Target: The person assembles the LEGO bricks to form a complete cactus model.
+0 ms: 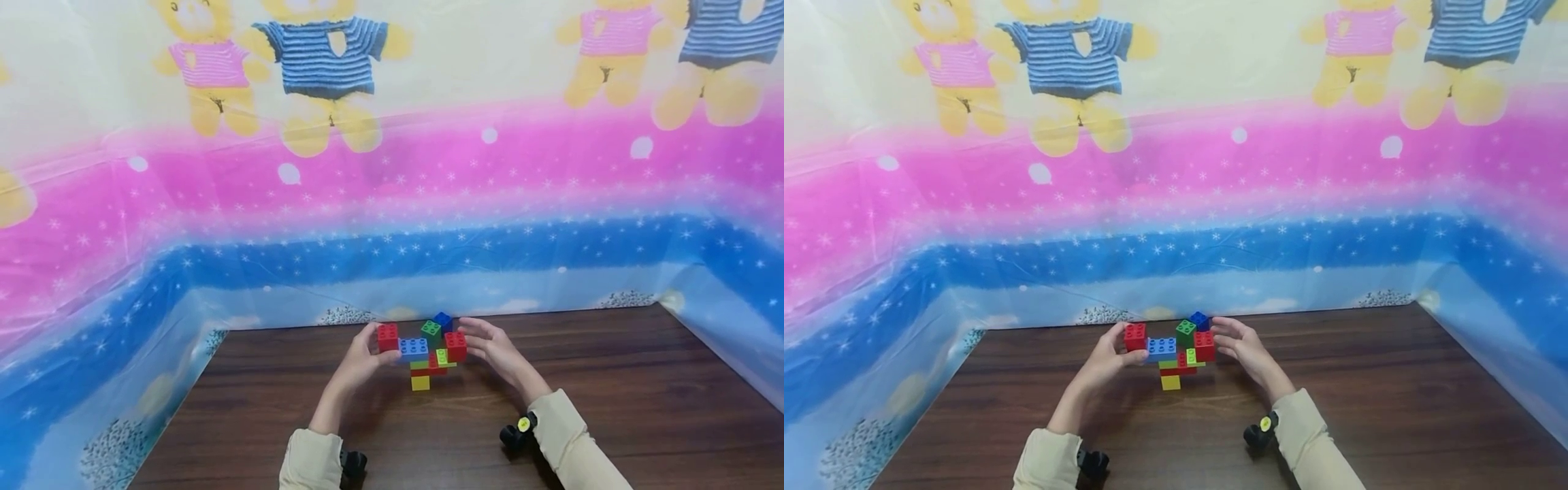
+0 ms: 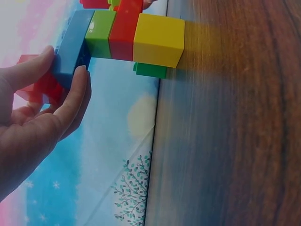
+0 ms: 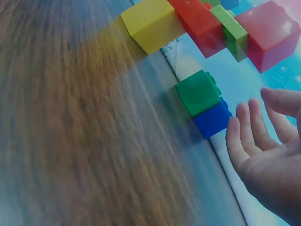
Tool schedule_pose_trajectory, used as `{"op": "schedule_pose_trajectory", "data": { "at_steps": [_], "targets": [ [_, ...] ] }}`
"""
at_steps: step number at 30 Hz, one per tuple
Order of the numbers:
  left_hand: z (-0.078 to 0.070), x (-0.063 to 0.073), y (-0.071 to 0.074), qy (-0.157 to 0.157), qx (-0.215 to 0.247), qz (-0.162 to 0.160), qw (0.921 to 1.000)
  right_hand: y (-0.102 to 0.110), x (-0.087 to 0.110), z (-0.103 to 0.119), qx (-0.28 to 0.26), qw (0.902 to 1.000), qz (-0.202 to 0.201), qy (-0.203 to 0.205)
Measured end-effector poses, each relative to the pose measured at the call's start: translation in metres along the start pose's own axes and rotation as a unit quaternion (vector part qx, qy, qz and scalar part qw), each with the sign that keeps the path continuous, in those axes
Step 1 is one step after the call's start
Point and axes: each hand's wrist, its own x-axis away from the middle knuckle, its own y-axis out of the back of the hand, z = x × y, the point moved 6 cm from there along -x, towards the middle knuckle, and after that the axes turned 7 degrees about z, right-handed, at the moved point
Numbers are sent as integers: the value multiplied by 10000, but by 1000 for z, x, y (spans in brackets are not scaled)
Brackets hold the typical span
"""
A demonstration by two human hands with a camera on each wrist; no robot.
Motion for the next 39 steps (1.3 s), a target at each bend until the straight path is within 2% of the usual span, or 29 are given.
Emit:
{"op": "schedule_pose_trajectory", "data": {
  "at_steps": [10, 17, 25, 33, 39],
  "targets": [
    [2, -1, 1, 10, 15, 42, 10000, 3, -14, -3, 13, 9983, -582, -76],
    [2, 1, 1, 10, 12, 23, 10000, 5, -21, -5, 203, 9984, -504, -138],
    [2, -1, 1, 118, 126, 69, 9998, 10, -33, -6, 583, 9943, -841, -302],
    [1, 2, 3, 80, 88, -8, 9999, -1, -44, -9, 687, 9950, -638, -331],
    [2, 0, 2, 61, 100, 70, 9999, -5, -48, -16, 733, 9938, -724, -418]
  ]
}}
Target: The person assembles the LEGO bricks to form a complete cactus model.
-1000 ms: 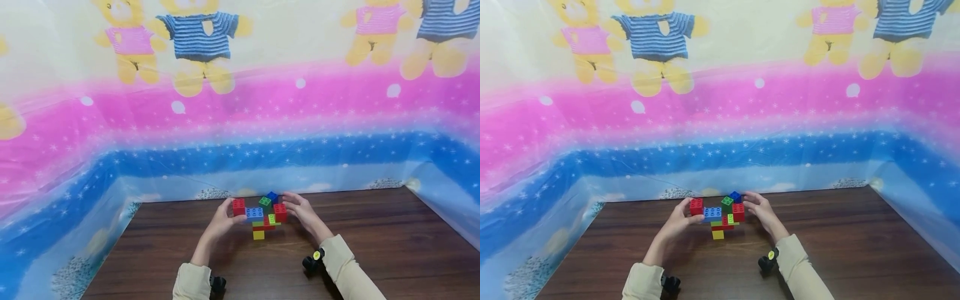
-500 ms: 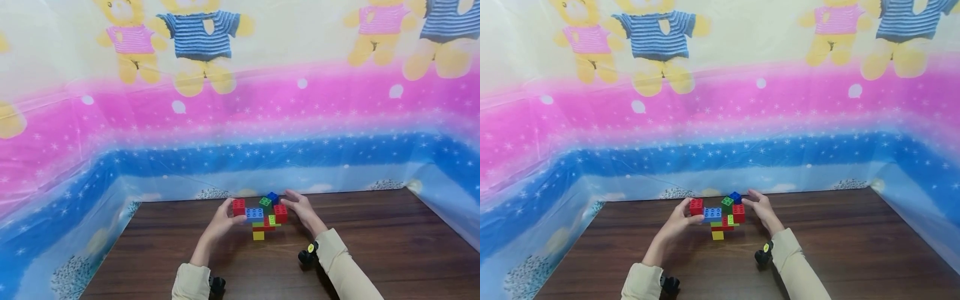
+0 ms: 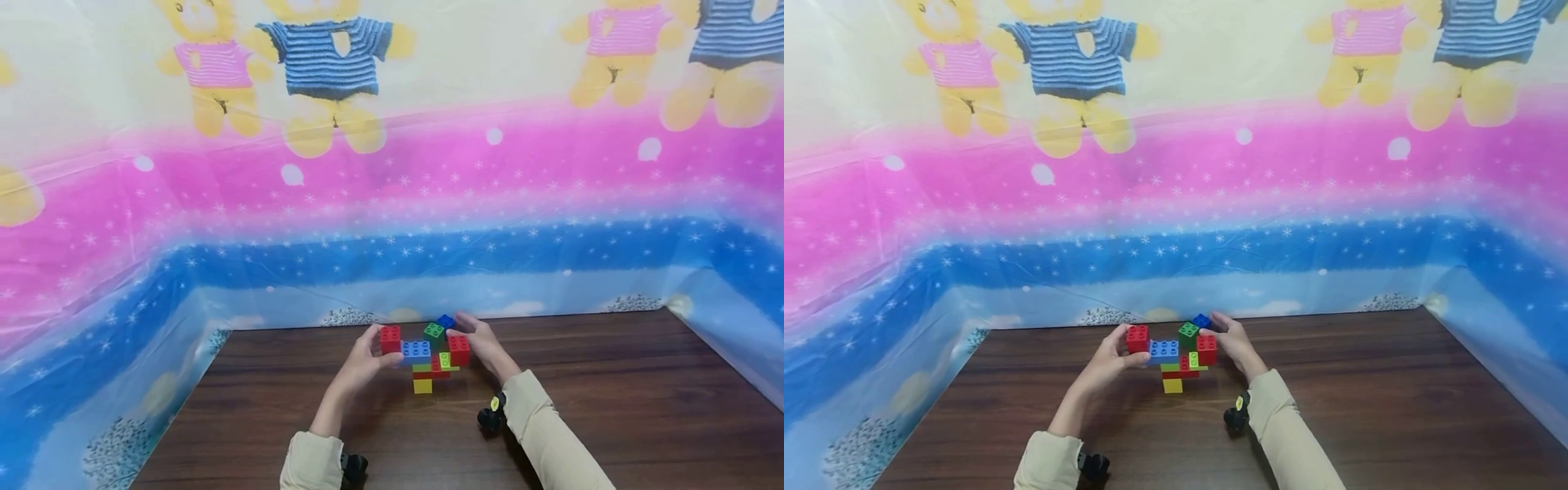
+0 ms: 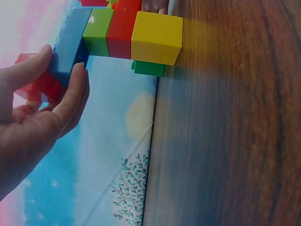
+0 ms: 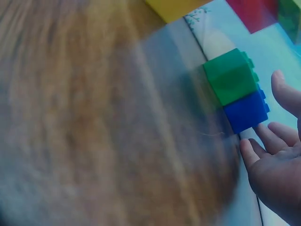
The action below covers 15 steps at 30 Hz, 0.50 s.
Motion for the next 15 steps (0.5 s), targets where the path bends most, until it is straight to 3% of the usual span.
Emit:
{"op": "schedule_pose_trajectory", "data": {
  "at_steps": [15],
  "targets": [
    [-1, 1, 0, 66, 8, -31, 10000, -5, -5, 1, 378, 9986, -349, 98]
  ]
}}
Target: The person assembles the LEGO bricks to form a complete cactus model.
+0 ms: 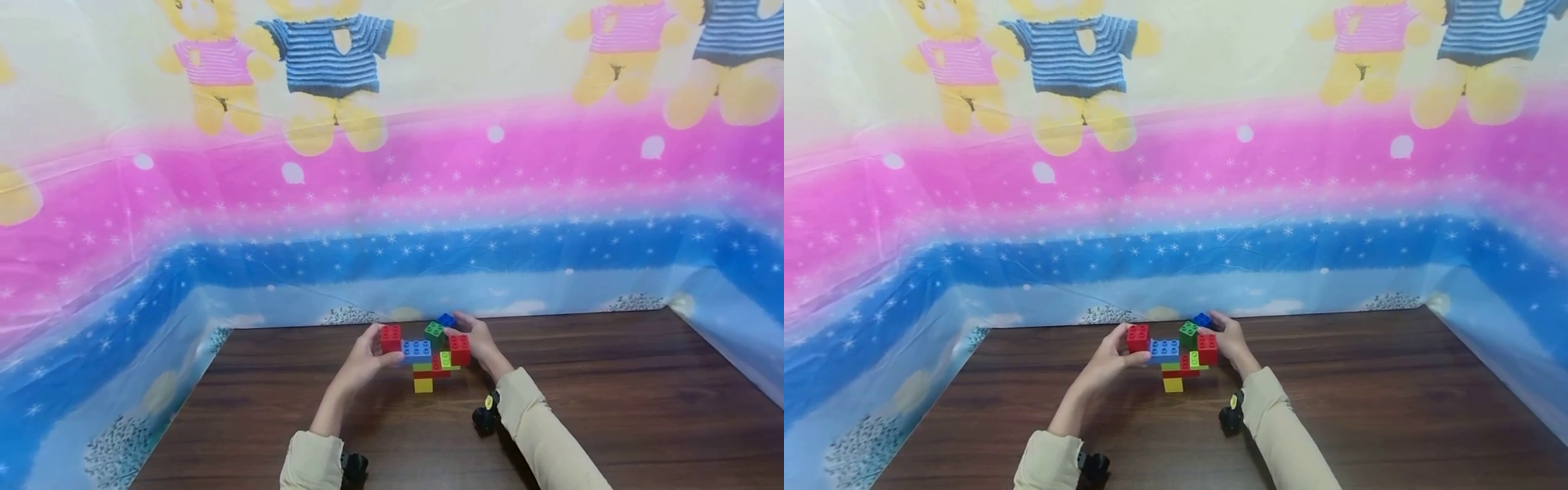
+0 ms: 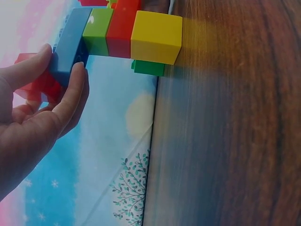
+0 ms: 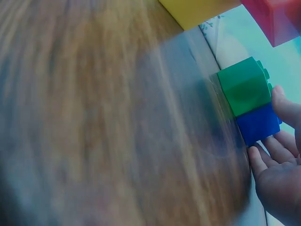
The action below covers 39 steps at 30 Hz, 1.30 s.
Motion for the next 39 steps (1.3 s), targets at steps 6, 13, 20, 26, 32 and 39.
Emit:
{"op": "schedule_pose_trajectory", "data": {
  "at_steps": [6, 13, 20, 26, 32, 39],
  "targets": [
    [1, -1, 0, -35, -18, -15, 10000, -1, -2, -4, -81, 9998, -119, -118],
    [0, -2, 0, -51, 2, 1, 10000, -1, -5, -7, -129, 9995, -246, -160],
    [0, 0, -1, -39, -36, 7, 10000, 0, -6, -10, -165, 9994, -267, -144],
    [0, 0, -1, -37, -18, -7, 10000, 1, -6, -13, -289, 9993, -227, -94],
    [1, -2, 0, -53, -23, 14, 10000, 3, -5, -12, -363, 9990, -222, -166],
    [0, -1, 0, -102, -27, 56, 9999, 5, -5, -12, -463, 9986, -199, -162]
  ]
}}
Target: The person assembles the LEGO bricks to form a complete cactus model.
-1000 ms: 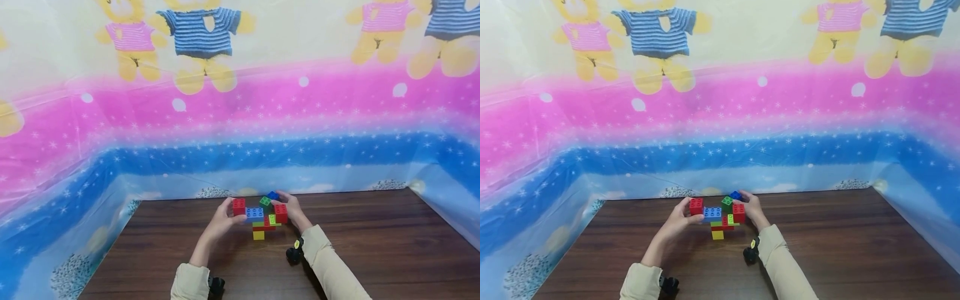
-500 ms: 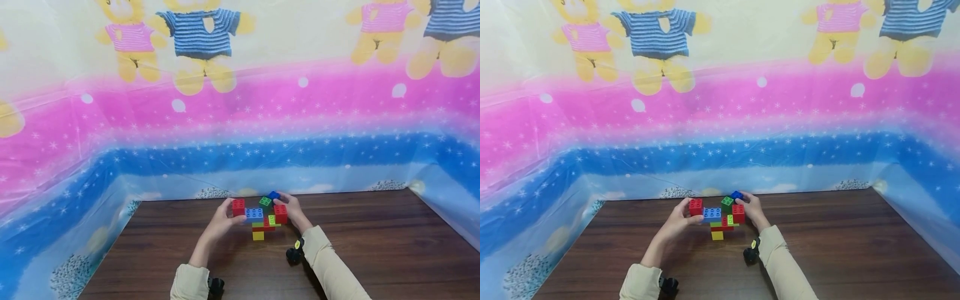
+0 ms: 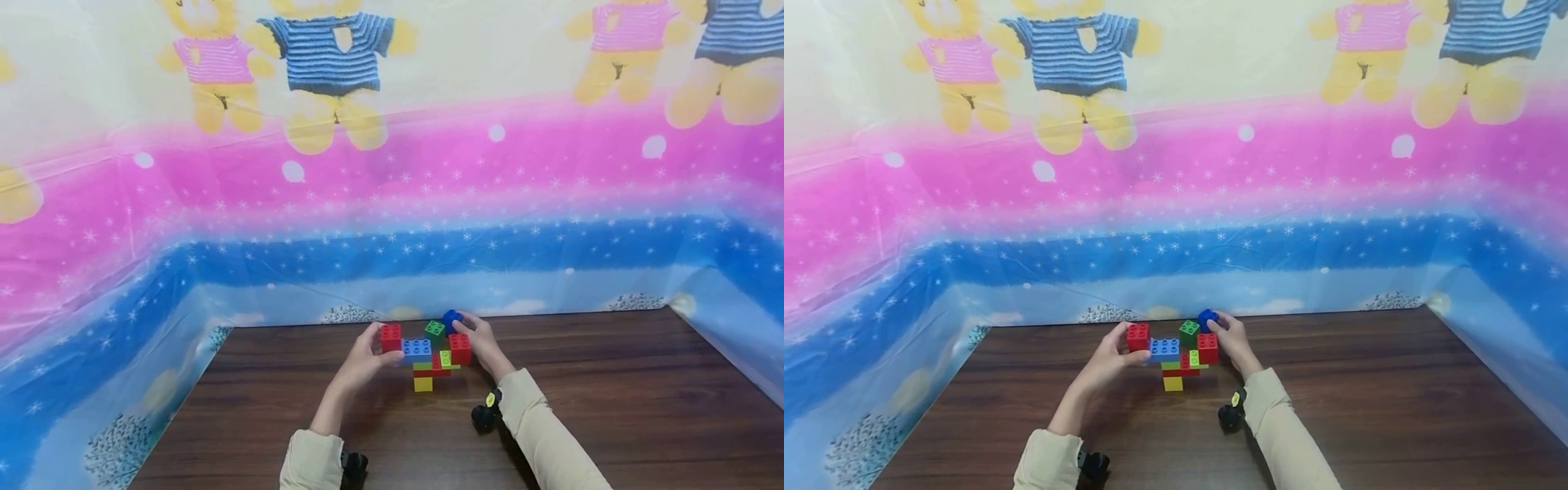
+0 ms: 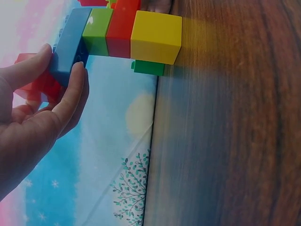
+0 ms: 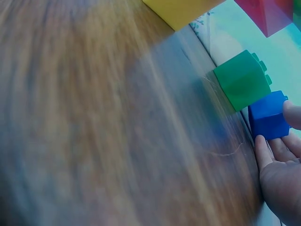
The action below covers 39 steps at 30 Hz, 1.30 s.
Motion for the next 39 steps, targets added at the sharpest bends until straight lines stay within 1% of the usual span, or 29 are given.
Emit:
{"op": "schedule_pose_trajectory", "data": {
  "at_steps": [7, 16, 19, 22, 27, 31, 35, 39],
  "targets": [
    [1, -1, 0, 4, 15, -3, 10000, 5, 1, 0, -55, 10000, 65, -53],
    [1, -2, 1, -8, -19, -17, 10000, 11, 5, 7, -198, 9997, 157, -75],
    [1, -2, 1, -39, -44, -9, 10000, 11, 6, 9, -248, 9995, 173, -24],
    [1, -1, 1, 3, -26, -20, 10000, 11, 7, 13, -318, 9993, 204, 59],
    [1, -1, 0, 17, -50, -40, 10000, 9, 10, 23, -509, 9981, 245, 247],
    [1, 0, 1, 35, -65, -85, 9999, 8, 15, 32, -558, 9978, 275, 235],
    [1, 0, 0, 10, -94, -89, 9999, 7, 22, 44, -486, 9977, 404, 226],
    [0, 1, 0, -30, -126, -78, 9999, 5, 29, 56, -424, 9964, 606, 417]
  ]
}}
